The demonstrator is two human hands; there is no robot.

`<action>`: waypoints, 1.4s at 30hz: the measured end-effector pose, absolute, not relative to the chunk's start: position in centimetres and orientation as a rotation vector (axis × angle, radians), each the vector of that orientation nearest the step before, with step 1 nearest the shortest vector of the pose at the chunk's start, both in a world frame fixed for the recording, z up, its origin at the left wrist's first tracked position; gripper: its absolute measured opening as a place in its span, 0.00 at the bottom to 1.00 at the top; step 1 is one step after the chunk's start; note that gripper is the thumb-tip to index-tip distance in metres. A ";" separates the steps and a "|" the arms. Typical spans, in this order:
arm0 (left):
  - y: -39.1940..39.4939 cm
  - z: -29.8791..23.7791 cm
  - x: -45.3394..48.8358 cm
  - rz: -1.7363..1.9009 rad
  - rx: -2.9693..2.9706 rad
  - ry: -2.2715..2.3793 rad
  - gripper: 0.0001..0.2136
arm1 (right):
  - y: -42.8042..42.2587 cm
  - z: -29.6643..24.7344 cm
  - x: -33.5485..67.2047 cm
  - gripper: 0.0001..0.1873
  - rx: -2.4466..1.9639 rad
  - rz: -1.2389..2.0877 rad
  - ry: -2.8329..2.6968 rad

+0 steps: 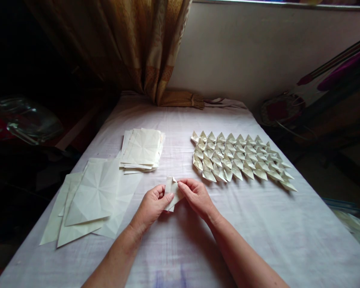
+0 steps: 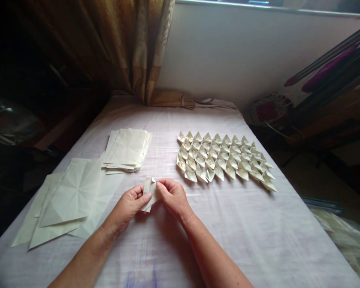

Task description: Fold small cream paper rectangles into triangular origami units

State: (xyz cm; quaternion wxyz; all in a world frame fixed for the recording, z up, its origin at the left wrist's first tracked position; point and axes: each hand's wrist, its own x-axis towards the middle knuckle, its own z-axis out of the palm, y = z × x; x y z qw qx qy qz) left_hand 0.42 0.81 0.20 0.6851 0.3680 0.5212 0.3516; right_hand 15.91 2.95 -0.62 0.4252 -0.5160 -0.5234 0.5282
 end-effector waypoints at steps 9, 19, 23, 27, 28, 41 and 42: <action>0.9 0.7 0.3 0.826 0.789 1.168 0.25 | -0.5 -1.2 17.8 0.14 -1.103 0.727 -1.732; 0.8 0.6 -0.8 0.696 0.780 1.004 0.23 | -0.1 -2.1 17.0 0.06 -1.103 0.470 -1.984; 0.9 0.5 -1.3 0.642 0.764 0.954 0.22 | -0.3 -2.2 17.0 0.05 -1.124 0.485 -1.926; 0.8 0.9 -1.3 0.630 0.757 0.986 0.21 | -0.6 -2.2 17.0 0.11 -1.093 0.419 -1.942; 0.8 1.0 -1.2 0.626 0.759 0.994 0.21 | -0.6 -2.2 17.0 0.11 -1.087 0.388 -1.955; 0.8 1.4 -0.5 0.631 0.750 1.093 0.26 | -0.6 -1.8 17.3 0.09 -1.044 0.206 -2.104; 0.8 1.4 -0.5 0.636 0.757 1.098 0.25 | -0.6 -1.8 17.2 0.08 -1.048 0.191 -2.100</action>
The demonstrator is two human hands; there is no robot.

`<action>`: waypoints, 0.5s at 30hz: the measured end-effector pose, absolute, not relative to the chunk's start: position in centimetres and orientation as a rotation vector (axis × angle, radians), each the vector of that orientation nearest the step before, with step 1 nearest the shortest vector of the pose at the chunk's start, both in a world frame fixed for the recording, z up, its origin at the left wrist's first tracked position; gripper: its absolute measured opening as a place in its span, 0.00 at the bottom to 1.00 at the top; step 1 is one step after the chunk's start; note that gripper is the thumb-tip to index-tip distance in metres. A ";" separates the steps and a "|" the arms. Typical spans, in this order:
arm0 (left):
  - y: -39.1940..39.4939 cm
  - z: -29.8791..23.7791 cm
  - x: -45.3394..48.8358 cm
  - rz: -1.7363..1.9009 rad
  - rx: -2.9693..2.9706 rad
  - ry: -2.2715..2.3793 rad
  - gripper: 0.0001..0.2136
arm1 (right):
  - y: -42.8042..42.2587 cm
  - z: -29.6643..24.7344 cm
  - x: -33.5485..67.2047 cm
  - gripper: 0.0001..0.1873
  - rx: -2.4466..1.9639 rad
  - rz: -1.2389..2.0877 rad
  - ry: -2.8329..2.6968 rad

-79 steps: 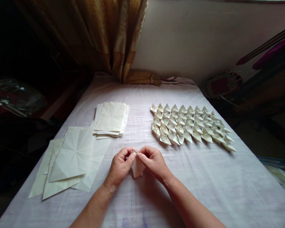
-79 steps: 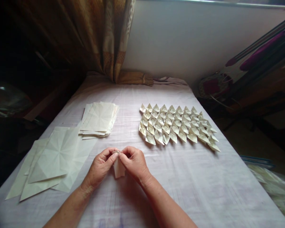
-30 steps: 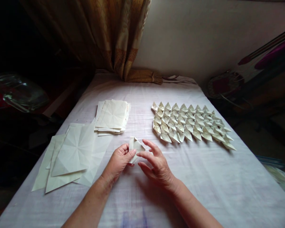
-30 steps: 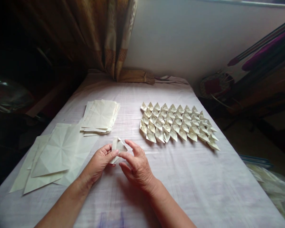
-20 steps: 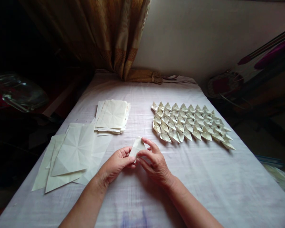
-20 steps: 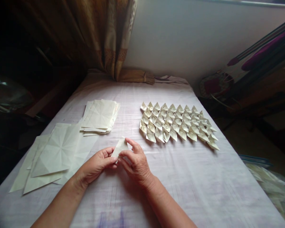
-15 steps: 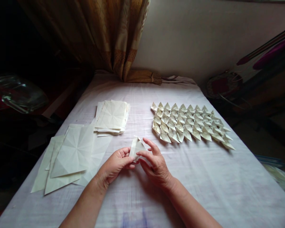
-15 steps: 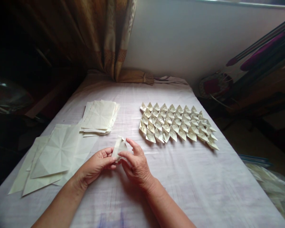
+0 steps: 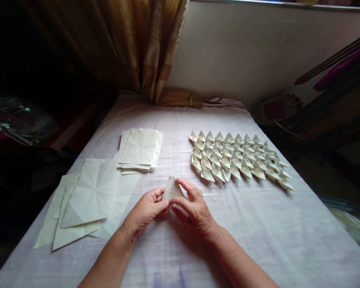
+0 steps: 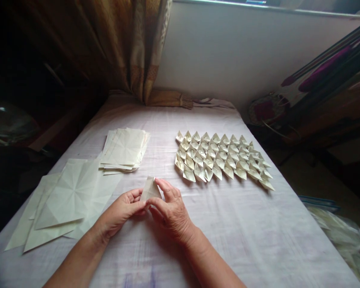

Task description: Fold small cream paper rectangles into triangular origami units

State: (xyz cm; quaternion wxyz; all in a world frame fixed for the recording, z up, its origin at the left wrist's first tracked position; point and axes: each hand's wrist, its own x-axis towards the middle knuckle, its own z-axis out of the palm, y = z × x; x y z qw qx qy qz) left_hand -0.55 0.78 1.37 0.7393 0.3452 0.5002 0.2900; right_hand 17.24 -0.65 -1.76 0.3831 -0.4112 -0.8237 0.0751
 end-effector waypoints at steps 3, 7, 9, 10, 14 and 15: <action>0.7 1.3 -0.6 0.648 0.787 1.102 0.23 | -0.6 -1.7 17.2 0.06 -1.050 0.148 -2.085; 0.7 1.3 -0.8 0.665 0.808 1.045 0.19 | -0.7 -1.6 17.0 0.05 -1.057 0.140 -2.059; 0.8 1.3 -0.8 0.667 0.820 1.034 0.17 | -0.7 -1.7 17.0 0.05 -1.061 0.156 -2.046; 0.8 1.3 -0.7 0.667 0.825 1.036 0.17 | -0.7 -1.8 17.0 0.05 -1.064 0.168 -2.041; 0.8 1.4 -0.7 0.657 0.829 1.043 0.18 | -0.8 -2.0 16.9 0.06 -1.098 0.281 -2.017; 0.7 1.4 -0.6 0.656 0.825 1.039 0.18 | -0.8 -2.0 16.8 0.05 -1.112 0.329 -2.004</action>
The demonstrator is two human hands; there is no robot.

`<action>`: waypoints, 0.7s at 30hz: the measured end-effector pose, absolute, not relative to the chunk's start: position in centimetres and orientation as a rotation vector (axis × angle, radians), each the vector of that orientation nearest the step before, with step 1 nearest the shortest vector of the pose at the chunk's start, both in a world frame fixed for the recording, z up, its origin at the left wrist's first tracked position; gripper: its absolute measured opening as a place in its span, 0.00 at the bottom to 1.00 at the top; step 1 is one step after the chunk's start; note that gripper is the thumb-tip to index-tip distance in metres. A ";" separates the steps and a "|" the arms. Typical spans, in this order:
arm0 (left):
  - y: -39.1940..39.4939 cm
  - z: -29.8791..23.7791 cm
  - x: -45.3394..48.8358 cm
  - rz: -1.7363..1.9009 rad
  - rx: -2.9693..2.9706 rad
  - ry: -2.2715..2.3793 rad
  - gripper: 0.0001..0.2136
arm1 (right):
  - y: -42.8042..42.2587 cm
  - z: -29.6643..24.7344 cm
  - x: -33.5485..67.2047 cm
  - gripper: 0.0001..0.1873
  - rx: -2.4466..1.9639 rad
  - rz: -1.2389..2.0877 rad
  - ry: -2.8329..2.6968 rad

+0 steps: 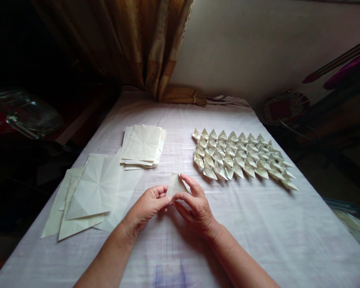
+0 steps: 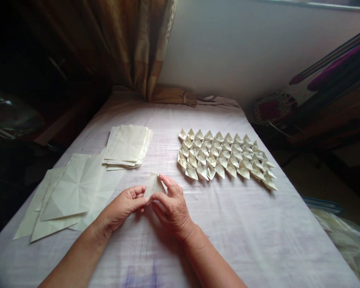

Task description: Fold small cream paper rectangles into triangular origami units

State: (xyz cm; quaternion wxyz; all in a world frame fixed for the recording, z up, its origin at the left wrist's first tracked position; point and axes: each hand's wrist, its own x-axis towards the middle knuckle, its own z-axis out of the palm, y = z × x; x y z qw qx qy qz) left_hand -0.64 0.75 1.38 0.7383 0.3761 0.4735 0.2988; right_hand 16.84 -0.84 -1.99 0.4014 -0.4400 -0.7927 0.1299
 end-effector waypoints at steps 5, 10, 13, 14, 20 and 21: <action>0.6 1.6 -0.6 0.658 0.830 1.032 0.18 | -1.2 -2.0 16.0 0.05 -1.260 0.550 -1.862; 0.6 1.5 -0.6 0.645 0.855 1.022 0.19 | -1.4 -2.2 15.1 0.03 -1.363 0.613 -1.753; 0.6 1.2 -0.5 0.653 0.855 1.022 0.20 | -1.5 -2.3 14.9 0.03 -1.376 0.621 -1.741; 0.6 1.1 -0.5 0.662 0.860 1.028 0.20 | -1.5 -2.3 14.9 0.03 -1.370 0.621 -1.740; 0.6 1.0 -0.3 0.708 0.889 1.021 0.17 | -1.7 -1.6 15.5 0.06 -1.294 0.632 -1.653; 0.6 1.0 -0.3 0.711 0.901 1.014 0.17 | -1.7 -1.5 15.7 0.07 -1.304 0.667 -1.634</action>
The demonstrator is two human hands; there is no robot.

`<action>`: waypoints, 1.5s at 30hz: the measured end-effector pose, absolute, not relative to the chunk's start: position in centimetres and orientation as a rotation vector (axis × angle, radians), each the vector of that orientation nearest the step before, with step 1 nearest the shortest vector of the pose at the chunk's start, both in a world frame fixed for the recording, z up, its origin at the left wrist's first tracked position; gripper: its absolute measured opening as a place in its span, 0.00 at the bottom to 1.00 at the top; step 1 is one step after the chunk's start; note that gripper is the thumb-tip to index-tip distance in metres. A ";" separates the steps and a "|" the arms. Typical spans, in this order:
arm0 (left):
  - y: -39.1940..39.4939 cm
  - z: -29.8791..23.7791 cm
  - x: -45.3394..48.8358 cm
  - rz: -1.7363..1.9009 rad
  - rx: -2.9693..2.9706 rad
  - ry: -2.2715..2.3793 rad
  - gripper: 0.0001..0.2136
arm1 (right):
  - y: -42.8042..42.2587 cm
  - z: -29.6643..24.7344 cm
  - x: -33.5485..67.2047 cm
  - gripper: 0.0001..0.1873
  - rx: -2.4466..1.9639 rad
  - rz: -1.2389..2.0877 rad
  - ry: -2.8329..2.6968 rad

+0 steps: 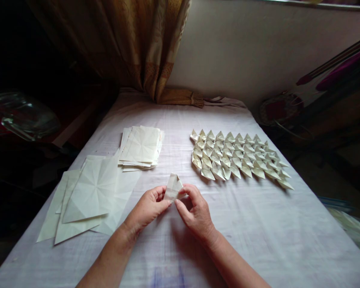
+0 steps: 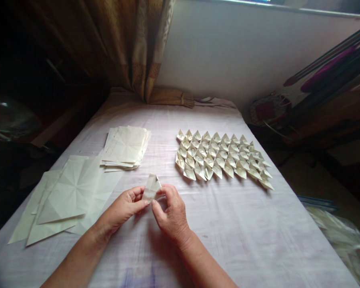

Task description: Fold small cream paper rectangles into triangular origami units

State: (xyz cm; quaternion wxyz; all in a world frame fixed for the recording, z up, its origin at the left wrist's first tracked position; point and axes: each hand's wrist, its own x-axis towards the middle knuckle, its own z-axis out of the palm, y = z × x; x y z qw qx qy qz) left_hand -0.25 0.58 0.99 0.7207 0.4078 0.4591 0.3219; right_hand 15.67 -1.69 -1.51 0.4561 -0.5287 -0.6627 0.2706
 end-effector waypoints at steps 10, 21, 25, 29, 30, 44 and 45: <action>0.7 1.1 -0.7 0.678 1.071 1.097 0.22 | -1.5 -1.0 17.0 0.06 -1.302 0.938 -1.444; 0.7 0.9 -1.1 0.695 1.069 1.214 0.24 | 0.4 0.0 17.8 0.15 -1.343 1.293 -1.159; 0.9 0.3 -0.9 0.879 0.908 1.188 0.26 | 0.6 -0.6 17.5 0.13 -1.359 1.209 -1.042; 1.0 -0.3 -0.4 1.029 0.859 1.233 0.27 | 0.4 -1.4 17.4 0.13 -1.422 1.110 -1.102; 1.0 -0.4 -0.3 1.042 0.881 1.249 0.26 | 0.3 -1.6 17.5 0.13 -1.455 1.076 -1.162; 1.1 -1.0 -0.9 0.913 1.797 1.463 0.21 | 0.8 -2.1 19.0 0.06 -1.524 0.516 -1.786; 1.2 -1.2 -1.0 0.909 1.877 1.451 0.19 | 0.9 -2.1 19.1 0.06 -1.517 0.494 -1.812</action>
